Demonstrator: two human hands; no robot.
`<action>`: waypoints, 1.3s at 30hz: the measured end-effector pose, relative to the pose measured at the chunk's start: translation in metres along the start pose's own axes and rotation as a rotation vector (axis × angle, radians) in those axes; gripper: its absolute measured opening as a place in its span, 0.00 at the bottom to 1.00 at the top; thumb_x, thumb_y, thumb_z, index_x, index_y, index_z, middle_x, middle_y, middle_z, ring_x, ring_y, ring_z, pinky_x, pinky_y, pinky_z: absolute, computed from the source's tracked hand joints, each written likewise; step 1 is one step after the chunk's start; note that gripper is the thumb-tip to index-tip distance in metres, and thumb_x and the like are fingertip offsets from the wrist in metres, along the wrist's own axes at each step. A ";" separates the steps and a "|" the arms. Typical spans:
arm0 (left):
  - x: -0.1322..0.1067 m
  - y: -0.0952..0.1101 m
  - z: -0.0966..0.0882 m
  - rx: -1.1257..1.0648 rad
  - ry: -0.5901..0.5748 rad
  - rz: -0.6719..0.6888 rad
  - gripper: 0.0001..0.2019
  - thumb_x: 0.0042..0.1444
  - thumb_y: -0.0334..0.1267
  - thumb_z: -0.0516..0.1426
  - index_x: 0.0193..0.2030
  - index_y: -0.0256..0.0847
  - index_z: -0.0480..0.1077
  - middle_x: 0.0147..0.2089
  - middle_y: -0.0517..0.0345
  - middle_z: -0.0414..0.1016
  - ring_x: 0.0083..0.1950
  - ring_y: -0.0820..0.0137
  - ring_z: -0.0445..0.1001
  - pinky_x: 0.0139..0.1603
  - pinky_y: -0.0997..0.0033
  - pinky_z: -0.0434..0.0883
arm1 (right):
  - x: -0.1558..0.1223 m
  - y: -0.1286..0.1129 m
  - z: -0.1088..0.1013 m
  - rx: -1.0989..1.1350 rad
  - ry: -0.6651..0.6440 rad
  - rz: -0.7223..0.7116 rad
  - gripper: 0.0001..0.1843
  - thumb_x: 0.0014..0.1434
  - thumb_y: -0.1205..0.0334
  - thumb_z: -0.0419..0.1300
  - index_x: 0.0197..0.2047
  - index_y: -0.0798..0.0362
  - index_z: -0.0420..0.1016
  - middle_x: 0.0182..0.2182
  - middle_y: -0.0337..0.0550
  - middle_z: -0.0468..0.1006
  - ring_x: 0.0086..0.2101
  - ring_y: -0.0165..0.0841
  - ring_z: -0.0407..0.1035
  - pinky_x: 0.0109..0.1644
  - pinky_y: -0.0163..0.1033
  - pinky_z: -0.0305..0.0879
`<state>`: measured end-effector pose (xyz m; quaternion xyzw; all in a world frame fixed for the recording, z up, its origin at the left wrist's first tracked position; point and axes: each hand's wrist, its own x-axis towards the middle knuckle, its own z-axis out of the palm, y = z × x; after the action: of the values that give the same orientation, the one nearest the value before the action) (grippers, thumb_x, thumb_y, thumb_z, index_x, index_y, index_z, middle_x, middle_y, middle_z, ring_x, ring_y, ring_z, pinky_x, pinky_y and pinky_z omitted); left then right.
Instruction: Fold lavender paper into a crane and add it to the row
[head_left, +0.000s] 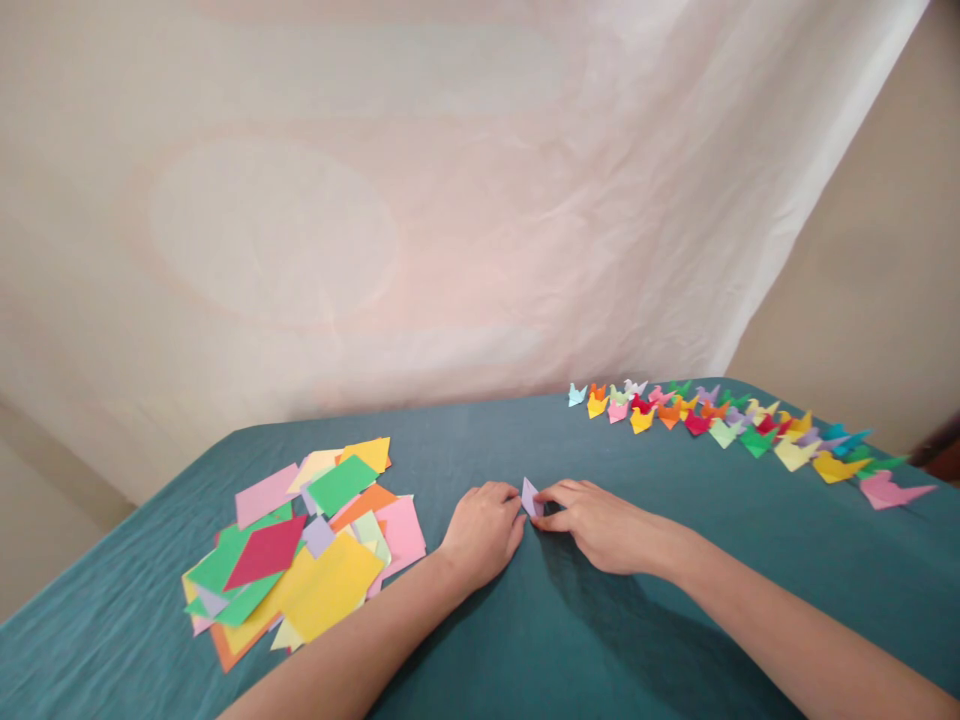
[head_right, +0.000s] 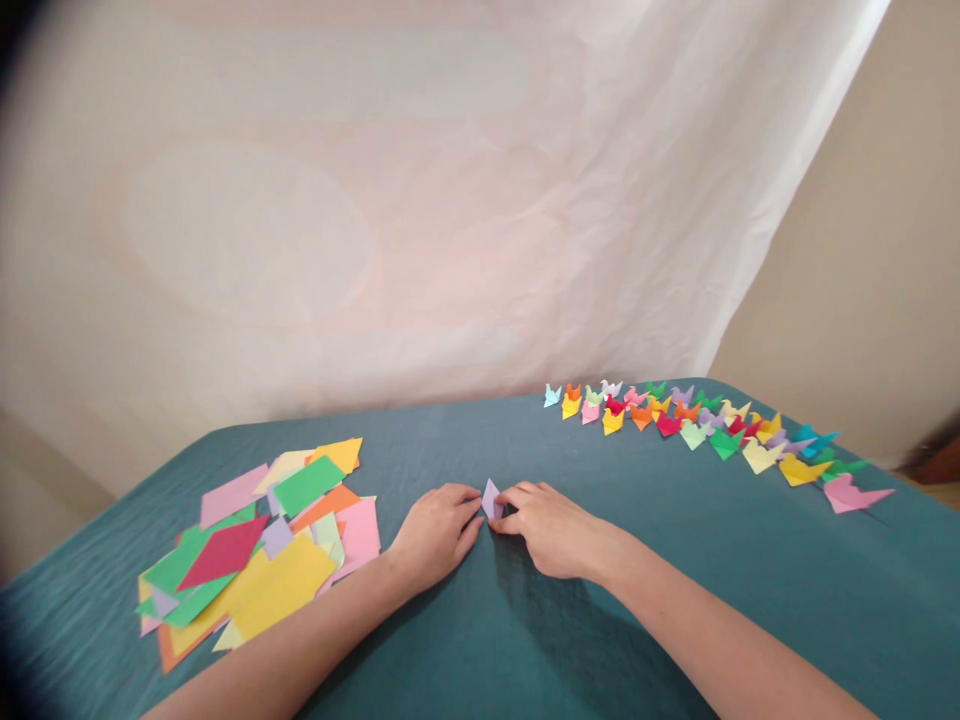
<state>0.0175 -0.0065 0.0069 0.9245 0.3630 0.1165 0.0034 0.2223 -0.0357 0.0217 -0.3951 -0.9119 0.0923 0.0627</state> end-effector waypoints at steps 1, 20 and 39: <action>0.000 0.000 0.001 -0.006 0.001 -0.001 0.13 0.60 0.37 0.47 0.45 0.40 0.70 0.47 0.52 0.71 0.48 0.62 0.68 0.48 0.62 0.67 | 0.000 0.000 0.000 0.001 -0.002 0.001 0.28 0.53 0.74 0.51 0.55 0.44 0.68 0.55 0.46 0.66 0.53 0.39 0.59 0.55 0.46 0.55; -0.001 0.002 0.003 -0.071 0.034 0.009 0.15 0.59 0.36 0.48 0.52 0.40 0.66 0.51 0.51 0.69 0.52 0.62 0.67 0.52 0.61 0.66 | -0.002 -0.004 -0.007 0.029 -0.019 0.004 0.26 0.54 0.73 0.51 0.56 0.46 0.68 0.55 0.47 0.66 0.54 0.39 0.59 0.56 0.47 0.54; -0.001 0.001 0.005 -0.138 0.042 0.054 0.17 0.60 0.36 0.47 0.56 0.40 0.62 0.55 0.49 0.67 0.55 0.63 0.65 0.56 0.59 0.64 | -0.004 0.001 -0.012 0.088 -0.048 0.027 0.27 0.51 0.70 0.53 0.56 0.53 0.67 0.56 0.48 0.66 0.55 0.40 0.59 0.59 0.48 0.50</action>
<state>0.0189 -0.0073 0.0020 0.9289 0.3288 0.1608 0.0565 0.2280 -0.0364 0.0329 -0.4017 -0.9028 0.1427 0.0570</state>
